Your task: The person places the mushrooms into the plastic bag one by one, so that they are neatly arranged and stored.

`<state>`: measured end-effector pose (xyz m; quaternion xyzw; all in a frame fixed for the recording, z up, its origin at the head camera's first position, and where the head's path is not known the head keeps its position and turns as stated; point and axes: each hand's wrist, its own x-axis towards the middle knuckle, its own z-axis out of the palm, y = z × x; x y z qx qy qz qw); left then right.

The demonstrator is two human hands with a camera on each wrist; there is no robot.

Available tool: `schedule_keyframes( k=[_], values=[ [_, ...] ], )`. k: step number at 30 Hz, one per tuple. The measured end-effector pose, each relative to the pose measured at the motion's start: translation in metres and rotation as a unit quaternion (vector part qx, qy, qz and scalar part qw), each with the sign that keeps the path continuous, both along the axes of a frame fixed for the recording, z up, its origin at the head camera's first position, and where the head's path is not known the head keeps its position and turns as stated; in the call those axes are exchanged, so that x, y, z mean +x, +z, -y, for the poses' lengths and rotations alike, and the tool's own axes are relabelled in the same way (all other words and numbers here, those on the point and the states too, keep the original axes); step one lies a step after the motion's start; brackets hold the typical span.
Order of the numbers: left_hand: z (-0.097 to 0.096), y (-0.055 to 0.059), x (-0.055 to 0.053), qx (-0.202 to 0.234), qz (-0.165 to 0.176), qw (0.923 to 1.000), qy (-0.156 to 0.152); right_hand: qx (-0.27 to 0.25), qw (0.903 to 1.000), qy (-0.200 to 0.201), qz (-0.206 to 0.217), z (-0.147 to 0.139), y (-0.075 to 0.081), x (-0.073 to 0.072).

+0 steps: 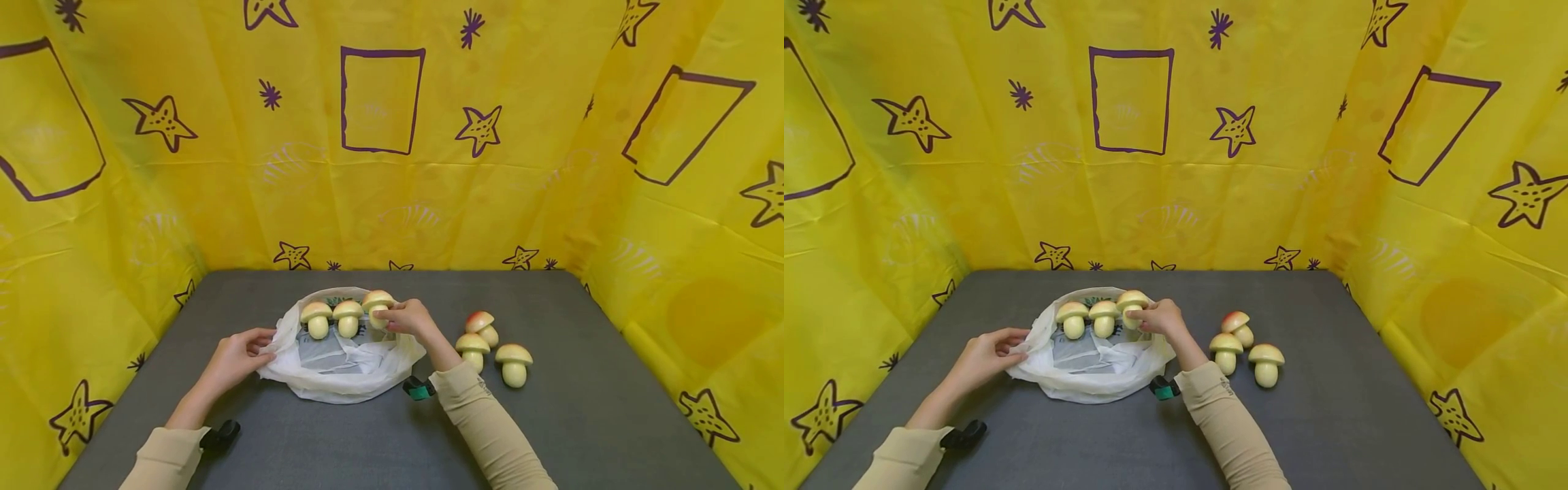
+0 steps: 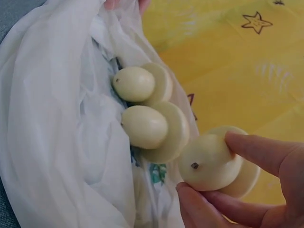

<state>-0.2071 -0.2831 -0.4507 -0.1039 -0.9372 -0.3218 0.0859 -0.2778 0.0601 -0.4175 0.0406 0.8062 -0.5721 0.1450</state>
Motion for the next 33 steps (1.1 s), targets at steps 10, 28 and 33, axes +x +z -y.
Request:
schedule_keyframes(
  k=[10,28,33],
  values=[
    [-0.001,0.0,0.0,0.001,0.006,1.0,0.0,0.086,0.9955,-0.027,-0.031,0.003,-0.011,-0.003],
    [0.0,0.001,0.0,0.001,0.0,1.0,-0.003,0.196,0.9778,-0.012,-0.073,0.007,-0.02,-0.004],
    [0.001,0.001,0.001,-0.002,0.004,1.0,-0.001,0.193,0.9786,-0.005,-0.07,0.007,-0.02,-0.005]
  ],
)
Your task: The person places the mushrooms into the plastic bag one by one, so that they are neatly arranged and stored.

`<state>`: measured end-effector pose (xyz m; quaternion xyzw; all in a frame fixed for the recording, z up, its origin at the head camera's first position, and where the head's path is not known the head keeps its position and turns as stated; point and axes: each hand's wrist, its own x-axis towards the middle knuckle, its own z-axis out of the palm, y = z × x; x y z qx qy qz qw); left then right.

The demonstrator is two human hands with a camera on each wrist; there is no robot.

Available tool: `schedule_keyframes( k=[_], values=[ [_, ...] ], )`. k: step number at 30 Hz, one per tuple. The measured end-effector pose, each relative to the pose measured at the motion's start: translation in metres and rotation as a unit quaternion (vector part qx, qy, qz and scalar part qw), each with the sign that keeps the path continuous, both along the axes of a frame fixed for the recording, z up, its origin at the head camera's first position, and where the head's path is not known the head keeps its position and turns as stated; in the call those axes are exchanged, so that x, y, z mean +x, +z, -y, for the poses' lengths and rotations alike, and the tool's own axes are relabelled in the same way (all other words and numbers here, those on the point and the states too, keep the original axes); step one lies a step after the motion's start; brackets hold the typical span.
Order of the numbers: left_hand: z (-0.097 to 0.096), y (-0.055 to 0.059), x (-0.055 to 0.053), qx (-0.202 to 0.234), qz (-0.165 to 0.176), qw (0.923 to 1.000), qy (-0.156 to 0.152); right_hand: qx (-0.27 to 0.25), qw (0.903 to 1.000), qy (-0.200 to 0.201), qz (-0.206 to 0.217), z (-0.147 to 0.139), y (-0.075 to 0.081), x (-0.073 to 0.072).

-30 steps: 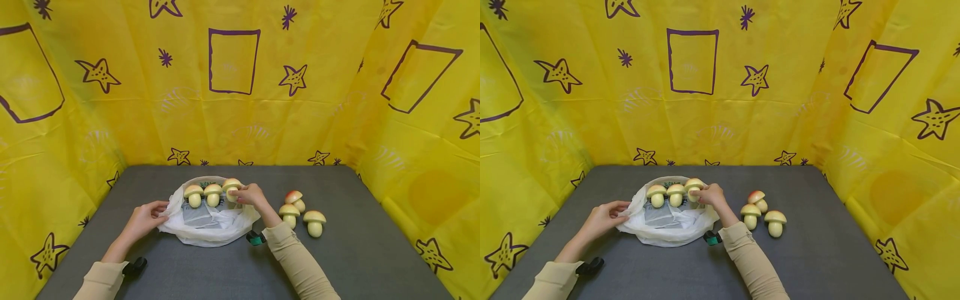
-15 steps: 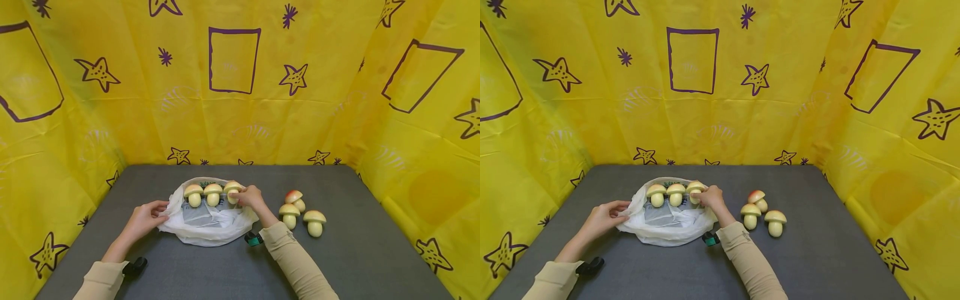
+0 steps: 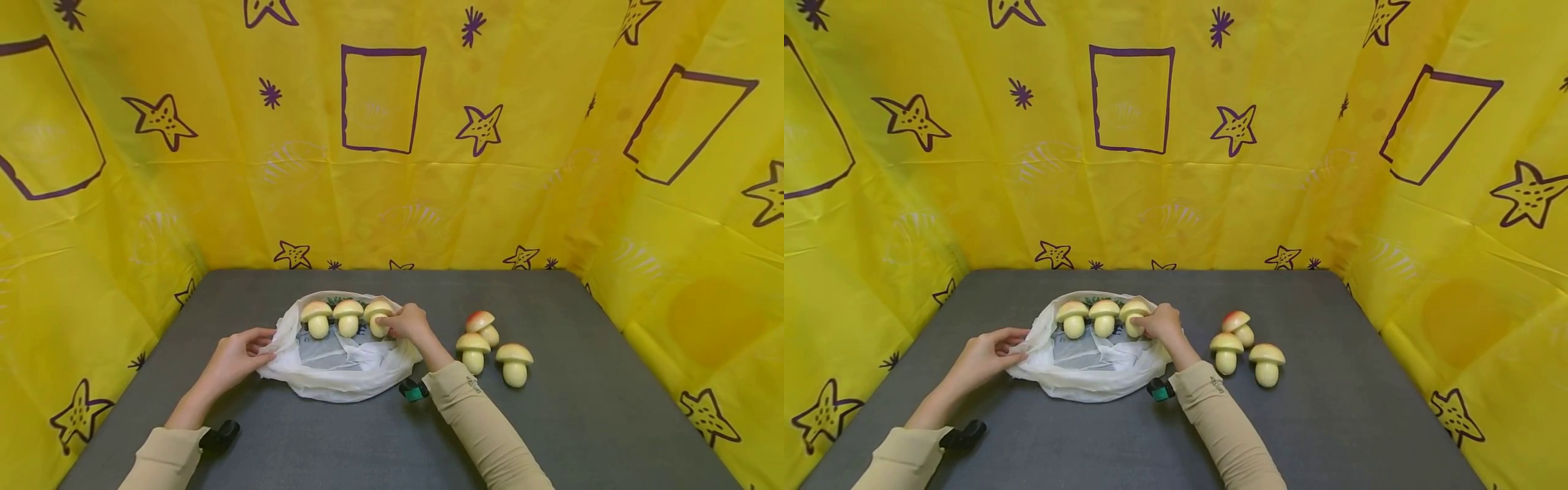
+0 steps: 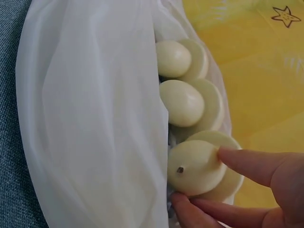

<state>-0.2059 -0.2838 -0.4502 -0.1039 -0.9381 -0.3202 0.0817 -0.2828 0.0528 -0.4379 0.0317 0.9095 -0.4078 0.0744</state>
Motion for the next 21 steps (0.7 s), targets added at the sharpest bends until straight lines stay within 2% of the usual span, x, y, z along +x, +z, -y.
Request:
schedule_keyframes(
  k=[11,21],
  values=[
    [0.0,-0.0002,0.0001,0.002,-0.006,1.0,-0.002,0.037,0.9993,0.007,-0.009,-0.0011,0.0024,0.0011],
    [0.0009,-0.0021,-0.002,-0.001,-0.006,1.0,-0.003,0.004,0.9999,0.01,0.002,-0.0044,0.001,0.0006]
  ],
)
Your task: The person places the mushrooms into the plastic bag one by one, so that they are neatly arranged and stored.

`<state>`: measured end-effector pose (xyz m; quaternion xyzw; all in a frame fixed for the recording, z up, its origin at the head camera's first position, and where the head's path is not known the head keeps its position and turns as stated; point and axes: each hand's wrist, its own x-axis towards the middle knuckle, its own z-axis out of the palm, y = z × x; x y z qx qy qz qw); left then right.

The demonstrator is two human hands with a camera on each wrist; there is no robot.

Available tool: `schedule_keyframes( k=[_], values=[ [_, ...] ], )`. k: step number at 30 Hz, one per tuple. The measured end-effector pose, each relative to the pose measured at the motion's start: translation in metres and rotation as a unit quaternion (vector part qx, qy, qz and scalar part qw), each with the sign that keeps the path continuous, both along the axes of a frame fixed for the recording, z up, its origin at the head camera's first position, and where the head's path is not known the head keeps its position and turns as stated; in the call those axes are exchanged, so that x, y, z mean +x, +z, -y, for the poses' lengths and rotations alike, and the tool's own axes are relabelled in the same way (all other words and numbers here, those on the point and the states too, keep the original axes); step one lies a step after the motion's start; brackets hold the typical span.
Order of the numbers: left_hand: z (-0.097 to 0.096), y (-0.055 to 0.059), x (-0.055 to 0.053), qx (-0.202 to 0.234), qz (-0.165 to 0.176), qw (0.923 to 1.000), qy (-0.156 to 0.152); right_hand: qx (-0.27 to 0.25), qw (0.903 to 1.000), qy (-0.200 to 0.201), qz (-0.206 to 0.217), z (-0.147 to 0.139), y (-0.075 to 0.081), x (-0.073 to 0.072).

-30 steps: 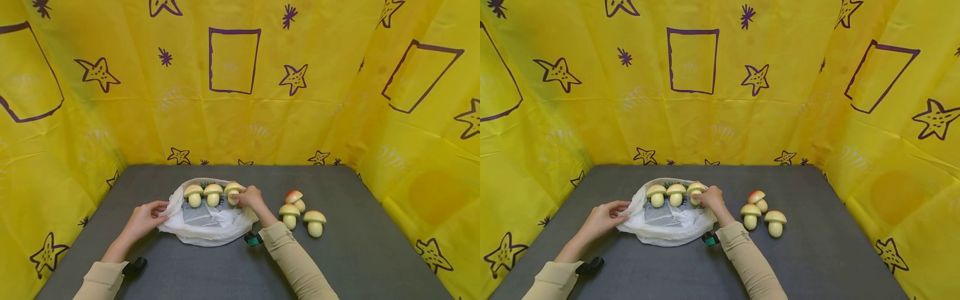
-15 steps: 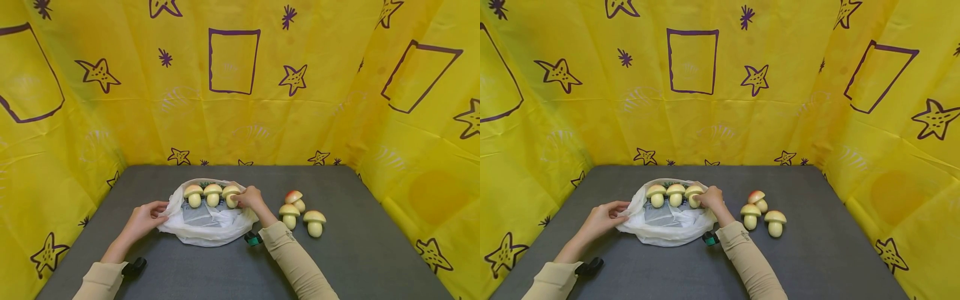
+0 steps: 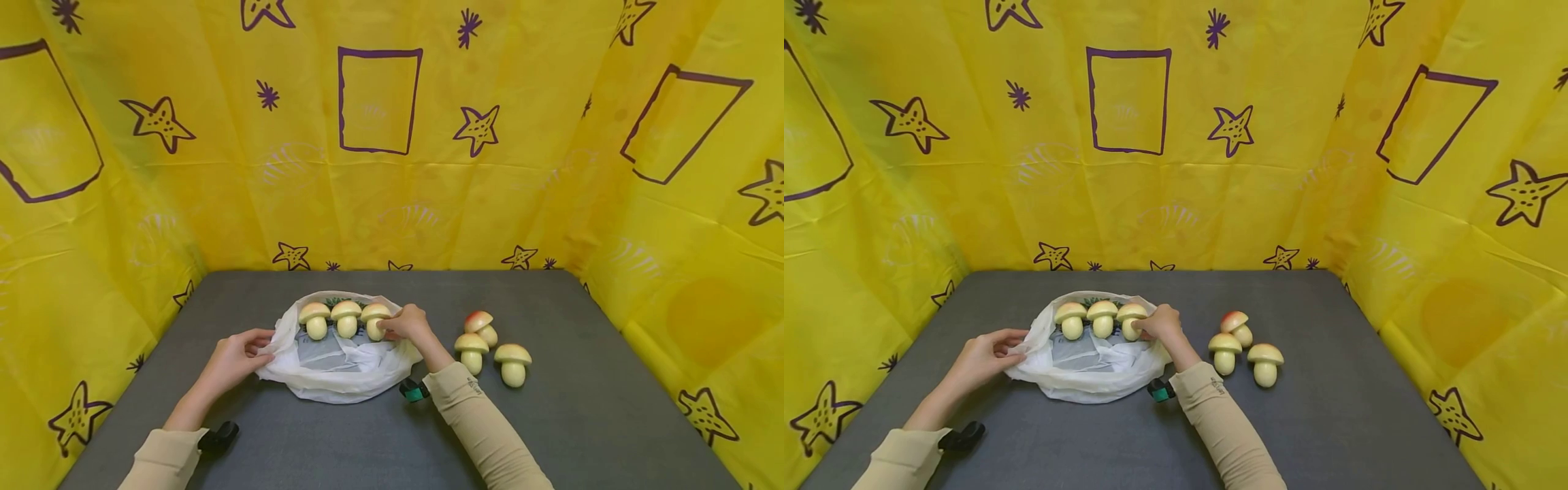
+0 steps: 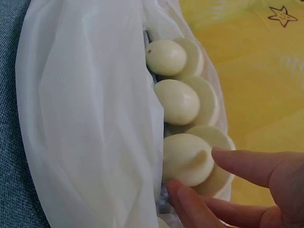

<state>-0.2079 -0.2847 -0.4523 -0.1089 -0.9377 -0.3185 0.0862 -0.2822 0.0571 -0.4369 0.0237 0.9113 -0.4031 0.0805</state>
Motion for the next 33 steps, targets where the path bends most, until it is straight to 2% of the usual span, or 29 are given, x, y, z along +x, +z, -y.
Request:
schedule_keyframes(
  k=[6,13,25,33],
  values=[
    [-0.001,0.0,0.0,0.003,0.001,1.0,0.0,0.001,1.0,0.005,0.002,-0.003,0.001,0.0],
    [-0.001,0.0,0.001,0.005,-0.001,1.0,-0.001,-0.052,0.9983,0.008,0.025,-0.006,0.006,0.004],
    [-0.002,-0.001,0.001,0.008,0.0,1.0,-0.002,-0.106,0.9929,0.041,0.033,-0.017,0.023,0.017],
    [-0.002,-0.002,0.001,0.004,0.002,1.0,-0.003,-0.088,0.9944,0.057,0.011,-0.029,0.03,0.027]
  ],
)
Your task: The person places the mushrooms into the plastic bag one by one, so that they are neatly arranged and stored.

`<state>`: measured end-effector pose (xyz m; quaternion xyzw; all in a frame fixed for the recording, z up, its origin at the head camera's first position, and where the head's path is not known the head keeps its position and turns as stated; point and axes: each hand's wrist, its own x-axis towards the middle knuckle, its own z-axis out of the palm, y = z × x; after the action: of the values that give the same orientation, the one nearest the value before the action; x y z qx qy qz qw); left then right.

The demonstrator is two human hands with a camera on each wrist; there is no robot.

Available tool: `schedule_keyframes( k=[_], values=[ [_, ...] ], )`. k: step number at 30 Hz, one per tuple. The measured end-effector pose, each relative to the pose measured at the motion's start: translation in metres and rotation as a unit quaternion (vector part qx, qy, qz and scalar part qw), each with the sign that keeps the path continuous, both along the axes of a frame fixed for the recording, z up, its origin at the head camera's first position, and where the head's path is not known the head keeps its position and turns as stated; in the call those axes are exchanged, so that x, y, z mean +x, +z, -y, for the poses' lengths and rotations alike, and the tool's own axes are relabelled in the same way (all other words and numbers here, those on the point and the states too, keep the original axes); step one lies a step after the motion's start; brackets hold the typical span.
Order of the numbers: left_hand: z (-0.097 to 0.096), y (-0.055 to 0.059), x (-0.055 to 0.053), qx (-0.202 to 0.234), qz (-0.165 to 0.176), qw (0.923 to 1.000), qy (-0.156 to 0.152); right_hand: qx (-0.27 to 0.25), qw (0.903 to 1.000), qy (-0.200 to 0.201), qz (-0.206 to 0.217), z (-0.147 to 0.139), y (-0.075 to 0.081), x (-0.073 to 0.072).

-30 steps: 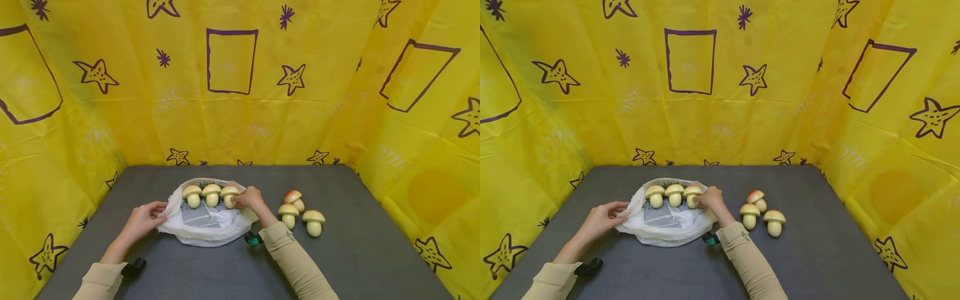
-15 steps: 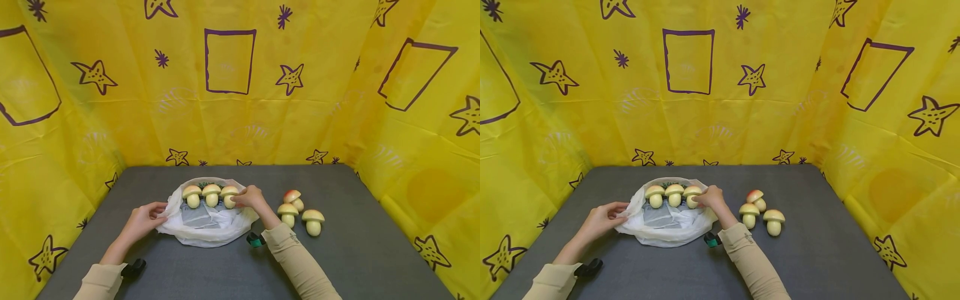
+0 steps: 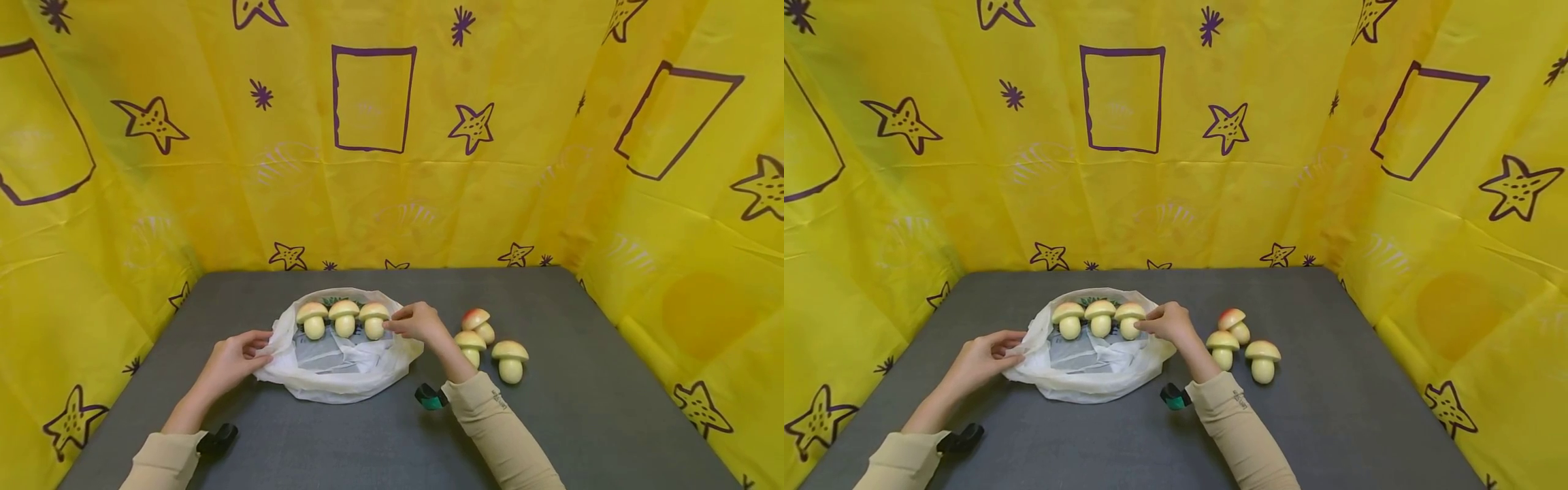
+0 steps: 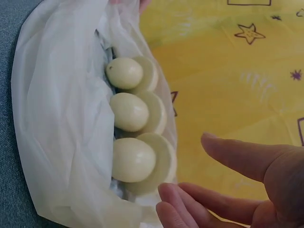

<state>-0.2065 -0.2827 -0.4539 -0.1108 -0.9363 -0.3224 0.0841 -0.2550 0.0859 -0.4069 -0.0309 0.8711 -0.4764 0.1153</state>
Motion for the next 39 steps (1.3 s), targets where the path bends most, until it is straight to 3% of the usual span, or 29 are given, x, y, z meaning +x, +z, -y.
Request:
schedule_keyframes(
  k=[16,23,39],
  values=[
    [0.0,-0.001,0.001,-0.002,-0.004,1.0,0.001,0.002,0.999,0.002,-0.044,-0.035,0.014,0.015],
    [-0.001,-0.001,0.001,0.002,-0.004,1.0,-0.001,-0.041,0.9988,-0.001,-0.027,-0.06,0.015,0.017],
    [0.001,-0.004,-0.001,-0.002,0.0,1.0,-0.002,-0.03,0.9991,-0.028,0.015,-0.105,0.017,0.025]
  ],
)
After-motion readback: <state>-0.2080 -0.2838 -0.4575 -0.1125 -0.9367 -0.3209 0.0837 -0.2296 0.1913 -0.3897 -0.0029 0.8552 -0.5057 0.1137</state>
